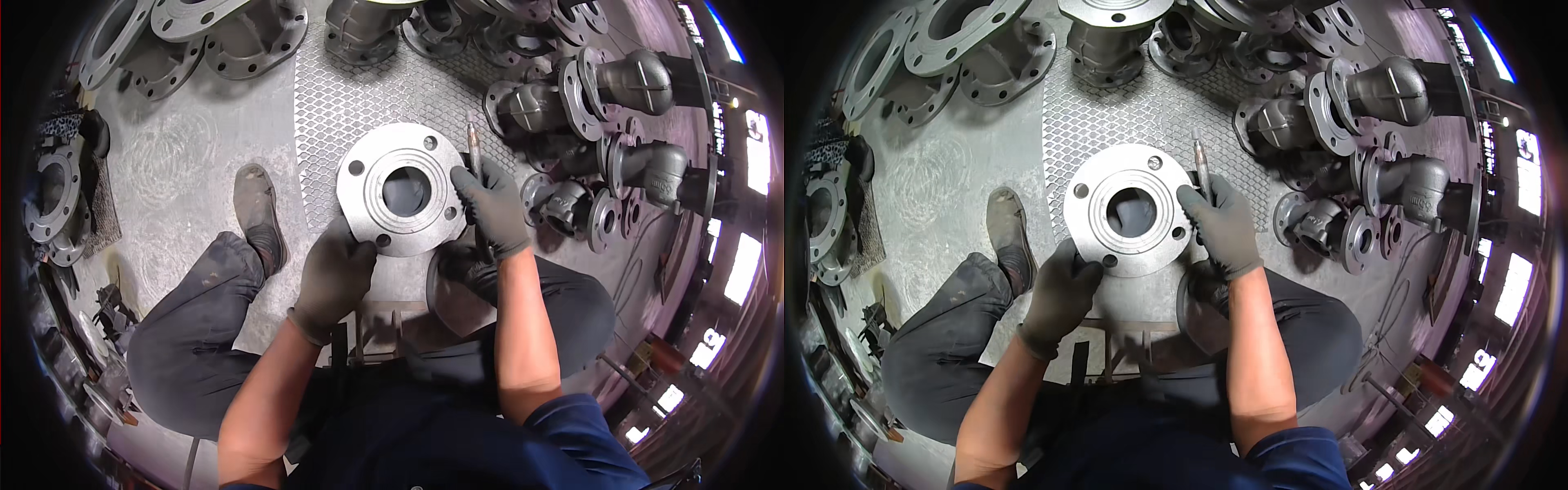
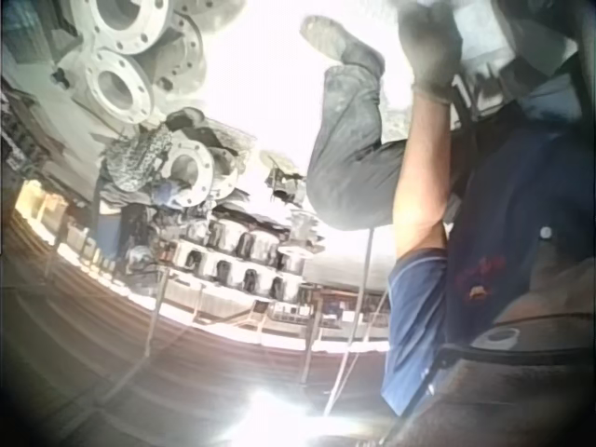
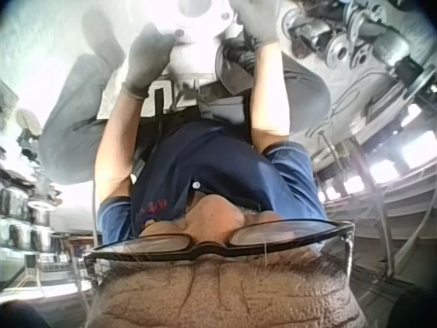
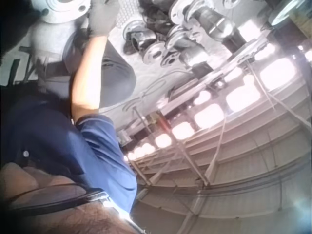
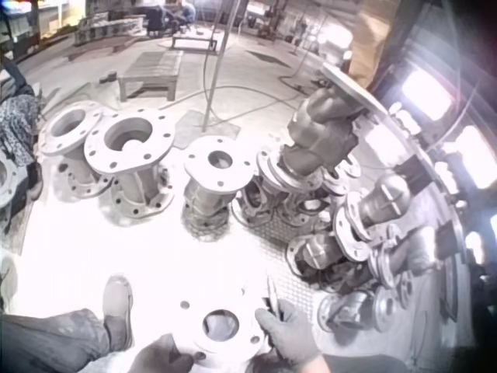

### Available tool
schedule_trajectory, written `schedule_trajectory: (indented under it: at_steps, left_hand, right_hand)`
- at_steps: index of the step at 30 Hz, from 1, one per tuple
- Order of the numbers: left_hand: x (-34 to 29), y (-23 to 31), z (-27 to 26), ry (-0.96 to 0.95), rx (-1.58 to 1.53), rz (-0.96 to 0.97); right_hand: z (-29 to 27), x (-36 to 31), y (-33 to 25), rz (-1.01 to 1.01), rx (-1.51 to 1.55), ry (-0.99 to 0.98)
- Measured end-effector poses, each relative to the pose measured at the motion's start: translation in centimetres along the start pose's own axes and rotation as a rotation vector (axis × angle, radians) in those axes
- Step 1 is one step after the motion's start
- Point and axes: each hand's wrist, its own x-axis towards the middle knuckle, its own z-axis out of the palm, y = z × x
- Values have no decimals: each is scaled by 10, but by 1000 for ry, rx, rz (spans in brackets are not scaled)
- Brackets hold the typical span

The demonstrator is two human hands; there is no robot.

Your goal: The person deburrs and grinds metal valve bodies using a pneumatic rotary tool, turning each component by hand to smooth the flanges, edges, and inner surfaces.

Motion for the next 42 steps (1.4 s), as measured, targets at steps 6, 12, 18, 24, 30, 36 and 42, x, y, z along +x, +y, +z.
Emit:
schedule_trajectory:
  at_steps: [6,12,18,24,30,36,42]
  left_hand:
    - [2,-16,12,123,136,-9]
    - [4,-27,16,159,-11,232]
    - [12,-31,19,197,124,303]
    - [16,-31,13,40,144,182]
    - [17,-17,10,46,-31,48]
    - [12,-12,7,73,47,45]
    - [13,-12,7,71,41,21]
  right_hand:
    - [-6,-12,-6,18,35,26]
    - [-19,-23,-22,-135,-216,51]
    - [-39,-57,-63,-230,-598,-68]
    - [-26,-60,-116,-503,-1185,-489]
    - [50,-21,-153,-287,-1605,-736]
    - [70,-14,-149,-276,-1666,-817]
    - [73,-11,-143,-274,-1618,-795]
